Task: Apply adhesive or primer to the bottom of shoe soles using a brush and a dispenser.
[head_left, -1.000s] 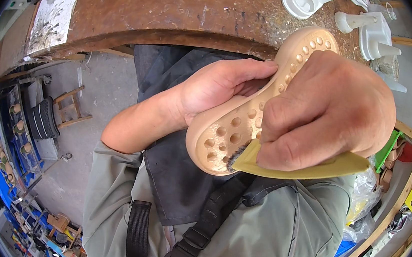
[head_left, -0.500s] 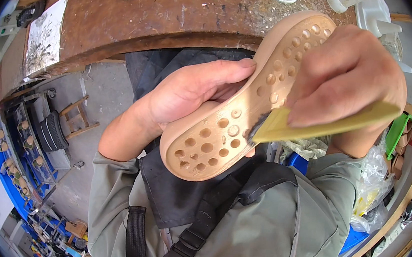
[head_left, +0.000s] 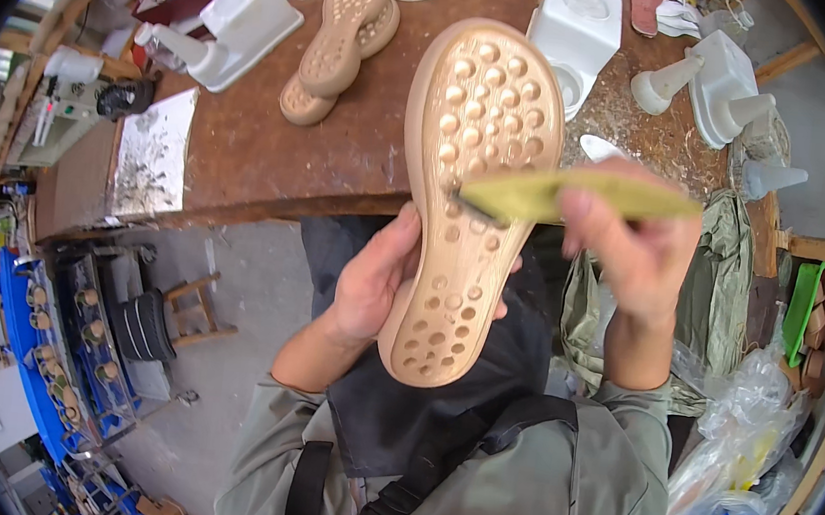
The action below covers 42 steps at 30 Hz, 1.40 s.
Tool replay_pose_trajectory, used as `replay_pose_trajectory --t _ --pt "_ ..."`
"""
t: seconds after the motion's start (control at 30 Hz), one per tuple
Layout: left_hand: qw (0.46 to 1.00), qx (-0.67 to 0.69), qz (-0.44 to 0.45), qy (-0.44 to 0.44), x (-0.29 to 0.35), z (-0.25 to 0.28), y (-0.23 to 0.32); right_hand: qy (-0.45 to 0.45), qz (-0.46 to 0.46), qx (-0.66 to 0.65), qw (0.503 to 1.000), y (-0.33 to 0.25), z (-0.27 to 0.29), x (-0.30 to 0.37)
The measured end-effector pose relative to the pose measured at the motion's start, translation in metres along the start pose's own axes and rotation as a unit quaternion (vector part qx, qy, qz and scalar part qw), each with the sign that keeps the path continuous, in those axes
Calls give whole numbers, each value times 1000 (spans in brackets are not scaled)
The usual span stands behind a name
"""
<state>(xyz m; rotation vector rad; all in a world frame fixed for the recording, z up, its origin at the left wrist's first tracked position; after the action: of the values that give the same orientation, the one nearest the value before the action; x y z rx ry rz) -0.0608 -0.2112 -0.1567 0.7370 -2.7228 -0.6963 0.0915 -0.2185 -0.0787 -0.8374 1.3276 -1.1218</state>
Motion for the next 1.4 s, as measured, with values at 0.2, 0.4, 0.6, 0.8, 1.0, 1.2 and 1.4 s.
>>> replay_pose_trajectory --t 0.2,0.4,0.6,0.8,1.0,1.2,1.4 --pt "995 -70 -25 66 6 5 9 -16 363 320 875 -32 -11 -2" --pt "985 -61 -73 141 7 23 18 -213 284 160 921 -39 -47 42" --pt "1000 -15 -8 -25 6 19 10 96 104 77 987 -22 14 -48" --pt "947 270 25 -172 11 17 5 230 82 -362 900 36 82 -25" --pt "942 282 42 -177 4 26 7 158 -53 -112 980 61 50 0" --pt "956 270 43 -108 -18 25 14 74 12 77 994 47 17 -6" --pt "945 283 66 -151 -26 19 7 59 39 139 988 37 18 -12"
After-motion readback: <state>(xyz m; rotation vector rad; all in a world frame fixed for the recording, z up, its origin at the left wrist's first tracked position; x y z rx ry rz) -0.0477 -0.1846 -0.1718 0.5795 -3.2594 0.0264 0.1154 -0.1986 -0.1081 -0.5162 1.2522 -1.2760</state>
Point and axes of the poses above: each hand's wrist, its own x-axis away from the middle knuckle, its own z-axis out of the back of the hand, y = z × x, the point moved 8 cm from there along -x, towards the middle knuckle, and after that the axes turned 2 degrees about -y, right-handed, at the moved point
